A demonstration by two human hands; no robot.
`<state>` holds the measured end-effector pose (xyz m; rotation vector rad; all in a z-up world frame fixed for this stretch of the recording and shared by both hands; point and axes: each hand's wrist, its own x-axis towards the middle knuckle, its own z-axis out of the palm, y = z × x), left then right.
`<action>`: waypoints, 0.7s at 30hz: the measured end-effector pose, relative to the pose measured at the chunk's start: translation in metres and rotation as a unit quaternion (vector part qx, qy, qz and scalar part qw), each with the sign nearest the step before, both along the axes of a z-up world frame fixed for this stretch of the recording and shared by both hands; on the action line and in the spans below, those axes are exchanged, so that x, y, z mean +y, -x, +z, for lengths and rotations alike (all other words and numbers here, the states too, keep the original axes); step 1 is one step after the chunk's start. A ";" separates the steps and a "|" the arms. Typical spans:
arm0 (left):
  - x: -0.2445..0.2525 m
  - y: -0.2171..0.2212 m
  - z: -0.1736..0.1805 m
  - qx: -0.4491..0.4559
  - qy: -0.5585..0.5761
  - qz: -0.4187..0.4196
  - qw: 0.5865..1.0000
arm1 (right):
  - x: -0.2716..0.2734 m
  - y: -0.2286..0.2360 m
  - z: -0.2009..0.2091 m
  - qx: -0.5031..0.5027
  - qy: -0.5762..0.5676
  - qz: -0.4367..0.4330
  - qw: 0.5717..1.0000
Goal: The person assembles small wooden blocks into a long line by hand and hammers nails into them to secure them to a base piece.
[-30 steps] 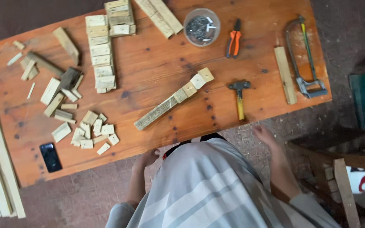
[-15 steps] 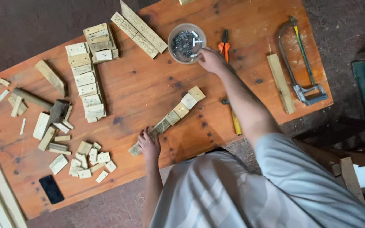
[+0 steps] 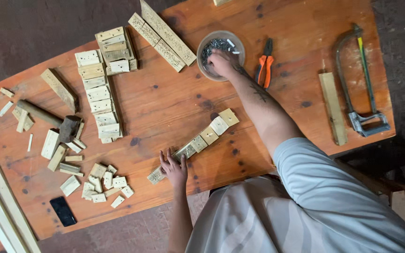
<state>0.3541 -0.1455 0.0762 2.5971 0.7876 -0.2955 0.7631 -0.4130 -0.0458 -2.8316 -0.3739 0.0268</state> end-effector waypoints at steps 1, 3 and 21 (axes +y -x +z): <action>0.000 0.001 -0.002 0.004 -0.001 0.001 1.000 | -0.001 -0.005 0.020 0.004 -0.001 0.001 1.000; -0.001 0.002 -0.007 -0.042 -0.045 -0.008 0.998 | -0.004 -0.017 0.062 0.062 -0.001 0.134 0.989; -0.005 -0.002 0.004 -0.058 -0.044 -0.018 0.997 | 0.023 -0.011 0.125 0.234 0.028 0.042 0.971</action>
